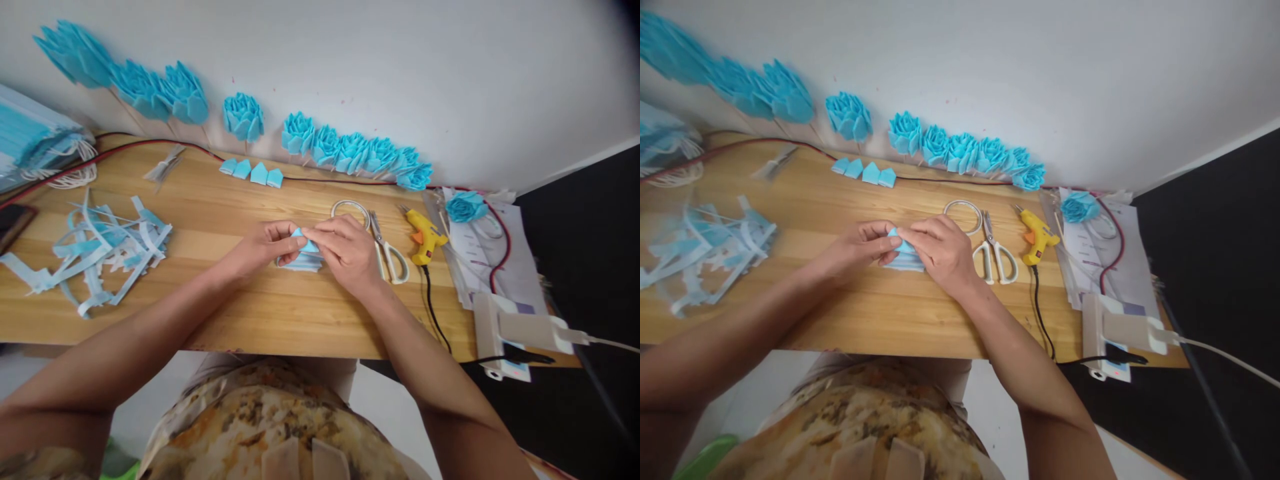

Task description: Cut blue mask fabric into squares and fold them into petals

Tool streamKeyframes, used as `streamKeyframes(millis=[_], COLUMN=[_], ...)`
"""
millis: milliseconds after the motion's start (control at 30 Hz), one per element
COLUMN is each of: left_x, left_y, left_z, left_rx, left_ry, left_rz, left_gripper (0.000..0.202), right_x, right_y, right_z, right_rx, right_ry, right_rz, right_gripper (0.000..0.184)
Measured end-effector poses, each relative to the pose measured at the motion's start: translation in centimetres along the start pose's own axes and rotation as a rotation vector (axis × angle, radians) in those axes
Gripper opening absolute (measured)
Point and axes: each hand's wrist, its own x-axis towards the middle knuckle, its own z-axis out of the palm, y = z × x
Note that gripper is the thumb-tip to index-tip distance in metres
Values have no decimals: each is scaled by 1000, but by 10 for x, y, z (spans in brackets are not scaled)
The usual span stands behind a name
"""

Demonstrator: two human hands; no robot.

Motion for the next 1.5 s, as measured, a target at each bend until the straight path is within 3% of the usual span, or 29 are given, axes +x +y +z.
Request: streamKeyframes(millis=[100,300,433,600,900,1200,1500], left_x=[1,-1,0,-1,-1,-1,0], left_y=[-2,6,7,7,5,7,4], left_z=[-1,0,2,5,6,5,5], left_rx=[-14,110,180,213,331,242,252], left_ry=[41,82,127,161,188,188,188], left_rz=[-8,26,53,48,60,83,83], left_gripper=[28,30,30,28,26,28,26], right_x=[1,1,2,2,1,3,3], right_y=[-3,0,0,-2,-5,-3,-4], right_z=[-2,0,3,2,0,2,2], right_rx=[110,698,882,823,446,684,645], right_ry=[-17,-34,-102,-79,-86,-15,-77], right_rz=[116,726,880,831,658,708,753], right_gripper=[30,35,48,47,23,21,21])
